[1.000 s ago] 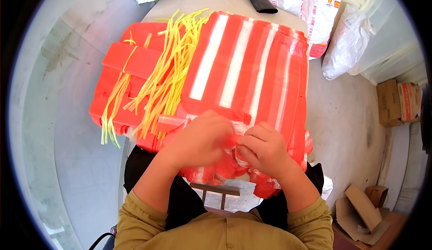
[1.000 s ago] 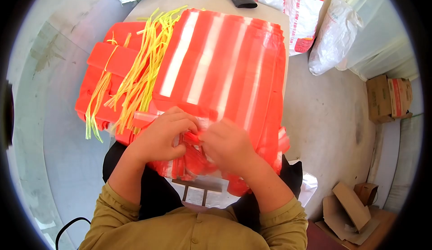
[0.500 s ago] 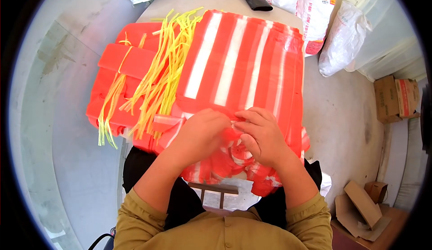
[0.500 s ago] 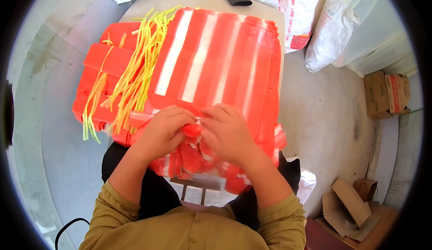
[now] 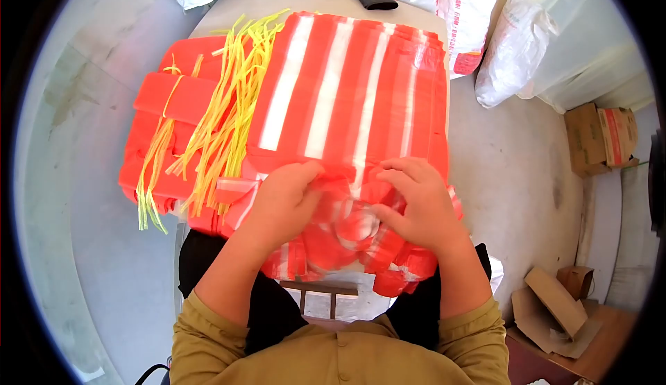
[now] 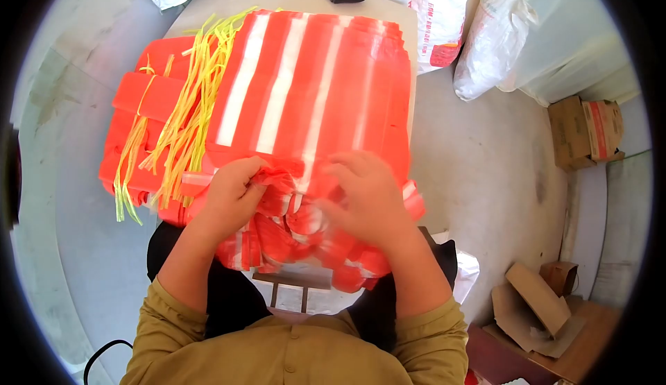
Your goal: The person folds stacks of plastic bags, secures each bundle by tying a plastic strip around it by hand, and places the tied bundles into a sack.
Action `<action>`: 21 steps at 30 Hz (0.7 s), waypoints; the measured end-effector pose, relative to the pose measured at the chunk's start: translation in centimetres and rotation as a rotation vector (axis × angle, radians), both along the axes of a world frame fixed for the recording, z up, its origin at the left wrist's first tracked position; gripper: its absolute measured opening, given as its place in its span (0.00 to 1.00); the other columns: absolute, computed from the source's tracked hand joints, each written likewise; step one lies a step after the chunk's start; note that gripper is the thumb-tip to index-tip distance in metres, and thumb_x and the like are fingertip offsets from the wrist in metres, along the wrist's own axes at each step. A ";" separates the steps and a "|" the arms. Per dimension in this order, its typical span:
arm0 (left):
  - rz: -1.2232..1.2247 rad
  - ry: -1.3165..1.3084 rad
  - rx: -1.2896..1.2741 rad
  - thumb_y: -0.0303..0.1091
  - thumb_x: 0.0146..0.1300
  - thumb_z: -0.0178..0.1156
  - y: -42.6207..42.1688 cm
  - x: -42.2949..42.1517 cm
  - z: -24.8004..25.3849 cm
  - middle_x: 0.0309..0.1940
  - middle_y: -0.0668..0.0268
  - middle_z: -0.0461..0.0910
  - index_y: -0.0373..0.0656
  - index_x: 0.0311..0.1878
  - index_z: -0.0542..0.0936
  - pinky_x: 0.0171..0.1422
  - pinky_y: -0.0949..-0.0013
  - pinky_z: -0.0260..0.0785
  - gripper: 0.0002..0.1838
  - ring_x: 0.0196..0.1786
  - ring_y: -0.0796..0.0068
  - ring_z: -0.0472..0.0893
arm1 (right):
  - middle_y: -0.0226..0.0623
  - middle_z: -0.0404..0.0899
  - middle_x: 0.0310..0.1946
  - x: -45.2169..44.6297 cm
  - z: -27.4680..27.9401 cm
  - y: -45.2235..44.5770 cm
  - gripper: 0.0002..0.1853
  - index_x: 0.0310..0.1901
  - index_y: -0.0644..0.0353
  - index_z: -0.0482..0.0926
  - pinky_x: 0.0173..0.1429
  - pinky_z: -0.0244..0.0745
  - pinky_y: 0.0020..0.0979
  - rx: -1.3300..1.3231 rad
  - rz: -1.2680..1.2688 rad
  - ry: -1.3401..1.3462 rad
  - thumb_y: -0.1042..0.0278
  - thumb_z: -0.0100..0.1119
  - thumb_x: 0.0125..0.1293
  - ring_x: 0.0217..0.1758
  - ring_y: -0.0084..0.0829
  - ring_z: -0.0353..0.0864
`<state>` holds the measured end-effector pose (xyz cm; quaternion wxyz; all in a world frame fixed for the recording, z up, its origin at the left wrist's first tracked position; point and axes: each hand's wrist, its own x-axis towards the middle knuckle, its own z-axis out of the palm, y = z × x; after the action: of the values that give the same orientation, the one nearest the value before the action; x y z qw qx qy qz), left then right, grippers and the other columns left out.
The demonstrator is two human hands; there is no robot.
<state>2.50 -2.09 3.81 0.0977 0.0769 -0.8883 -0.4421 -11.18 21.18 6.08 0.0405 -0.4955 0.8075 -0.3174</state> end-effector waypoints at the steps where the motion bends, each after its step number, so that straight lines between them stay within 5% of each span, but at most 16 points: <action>1: 0.005 0.011 0.009 0.26 0.71 0.61 0.0 0.0 -0.1 0.37 0.50 0.84 0.36 0.48 0.82 0.47 0.56 0.75 0.06 0.42 0.50 0.84 | 0.41 0.84 0.58 0.4 0.1 -0.1 0.19 0.57 0.61 0.85 0.62 0.79 0.43 -0.001 -0.012 0.037 0.65 0.72 0.65 0.58 0.45 0.83; 8: 0.047 -0.032 0.144 0.23 0.75 0.59 0.0 -0.2 -0.3 0.36 0.59 0.85 0.33 0.52 0.83 0.47 0.68 0.74 0.08 0.40 0.76 0.81 | 0.42 0.87 0.39 -0.1 3.0 3.4 0.20 0.63 0.64 0.82 0.43 0.80 0.35 0.251 -0.438 -0.197 0.65 0.66 0.73 0.35 0.35 0.85; 21: 0.065 -0.077 0.327 0.27 0.80 0.57 -0.2 -0.1 -0.5 0.38 0.71 0.83 0.34 0.55 0.83 0.50 0.73 0.72 0.10 0.43 0.83 0.77 | 0.36 0.85 0.44 0.8 -1.2 6.6 0.34 0.80 0.57 0.67 0.57 0.78 0.30 -0.180 -0.231 -1.107 0.69 0.63 0.75 0.49 0.23 0.83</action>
<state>2.36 -2.26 3.26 0.0640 0.1373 -0.8047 -0.5740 -10.42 27.77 4.85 0.3803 -0.1655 0.6844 -0.5996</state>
